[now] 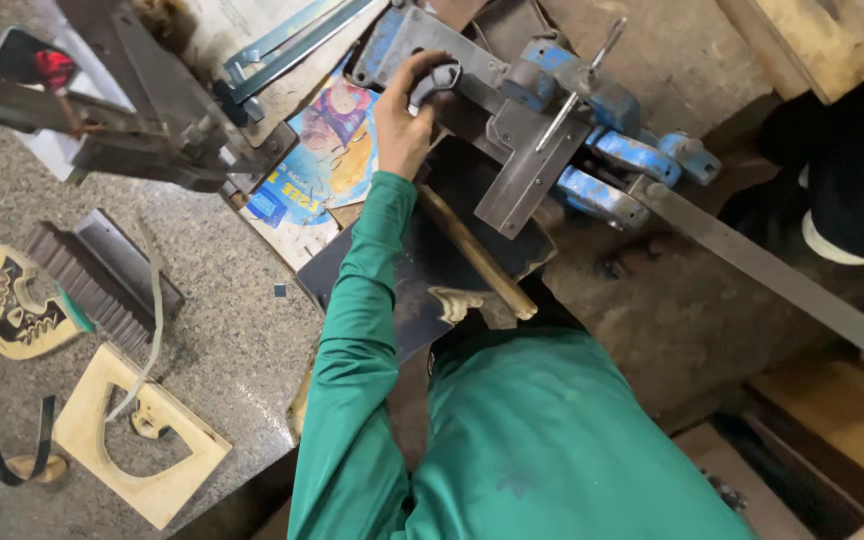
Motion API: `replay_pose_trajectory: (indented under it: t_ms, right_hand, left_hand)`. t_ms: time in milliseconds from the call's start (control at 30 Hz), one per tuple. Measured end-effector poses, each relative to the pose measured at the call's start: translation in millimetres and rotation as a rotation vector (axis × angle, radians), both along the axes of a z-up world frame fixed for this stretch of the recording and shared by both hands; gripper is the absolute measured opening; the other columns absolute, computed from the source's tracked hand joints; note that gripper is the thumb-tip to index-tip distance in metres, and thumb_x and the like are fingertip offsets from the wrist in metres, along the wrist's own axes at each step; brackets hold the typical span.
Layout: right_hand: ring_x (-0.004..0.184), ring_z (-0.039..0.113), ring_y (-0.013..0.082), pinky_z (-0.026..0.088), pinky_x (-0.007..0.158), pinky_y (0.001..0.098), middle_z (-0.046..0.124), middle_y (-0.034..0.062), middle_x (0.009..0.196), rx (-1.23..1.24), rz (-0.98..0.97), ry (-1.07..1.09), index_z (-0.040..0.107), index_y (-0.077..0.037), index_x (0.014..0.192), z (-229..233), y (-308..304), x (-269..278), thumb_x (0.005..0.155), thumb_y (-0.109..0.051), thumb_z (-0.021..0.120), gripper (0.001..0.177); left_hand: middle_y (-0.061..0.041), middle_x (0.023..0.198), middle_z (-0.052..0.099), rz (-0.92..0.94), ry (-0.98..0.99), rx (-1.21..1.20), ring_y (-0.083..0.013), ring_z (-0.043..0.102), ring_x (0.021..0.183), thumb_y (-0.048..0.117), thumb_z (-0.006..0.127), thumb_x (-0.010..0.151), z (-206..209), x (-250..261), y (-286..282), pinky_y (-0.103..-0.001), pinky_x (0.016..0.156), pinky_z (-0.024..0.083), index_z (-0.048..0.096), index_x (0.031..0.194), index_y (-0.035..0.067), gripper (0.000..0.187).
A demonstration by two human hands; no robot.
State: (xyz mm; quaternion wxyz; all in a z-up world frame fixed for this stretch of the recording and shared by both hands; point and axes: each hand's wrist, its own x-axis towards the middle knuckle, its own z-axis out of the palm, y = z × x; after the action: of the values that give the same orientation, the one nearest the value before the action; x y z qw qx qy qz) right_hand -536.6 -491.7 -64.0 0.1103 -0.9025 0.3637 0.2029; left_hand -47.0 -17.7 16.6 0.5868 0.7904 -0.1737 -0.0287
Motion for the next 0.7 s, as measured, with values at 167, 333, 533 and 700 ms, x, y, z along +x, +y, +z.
replay_pose_trajectory:
  t_ms: [167,333,533,700]
  right_hand:
    - [0.069,0.069,0.0319,0.054,0.067,0.0423,0.072,0.0184,0.073,0.023,-0.02,0.0,0.078,0.0,0.104,8.9,-9.0,-8.3,0.092,-0.049,0.087,0.051]
    - [0.064,0.067,0.0296,0.052,0.063,0.0407,0.071,0.0175,0.071,0.051,-0.01,-0.002,0.077,0.001,0.103,18.4,-15.0,-8.3,0.095,-0.044,0.087,0.047]
    - [0.057,0.065,0.0268,0.05,0.058,0.0389,0.069,0.0164,0.068,0.082,-0.053,-0.025,0.076,0.002,0.103,25.8,-14.2,-11.9,0.098,-0.037,0.087,0.042]
    - [0.066,0.065,0.0232,0.051,0.062,0.0339,0.07,0.0154,0.082,0.077,-0.072,-0.228,0.068,0.005,0.103,31.5,-22.3,-22.3,0.097,-0.034,0.088,0.044]
  left_hand:
    - [-0.01,0.125,0.072,-0.046,0.094,-0.134,-0.0194,0.068,0.12,-0.019,0.062,0.084,-10.7,13.8,-4.4,-0.03,0.107,0.054,0.066,0.13,0.006,0.051]
    - [-0.01,0.12,0.072,-0.058,-0.063,0.018,-0.0216,0.071,0.116,-0.02,0.065,0.082,-16.1,19.4,-1.5,-0.03,0.105,0.054,0.066,0.126,0.005,0.051]
    - [-0.011,0.123,0.069,-0.074,-0.124,0.079,-0.0262,0.07,0.118,-0.02,0.064,0.079,-17.0,22.5,-3.0,-0.032,0.104,0.057,0.066,0.125,0.006,0.053]
    - [-0.013,0.125,0.068,-0.064,-0.18,0.131,-0.0293,0.068,0.121,-0.023,0.06,0.076,-16.5,21.7,1.6,-0.034,0.106,0.055,0.065,0.126,0.005,0.057]
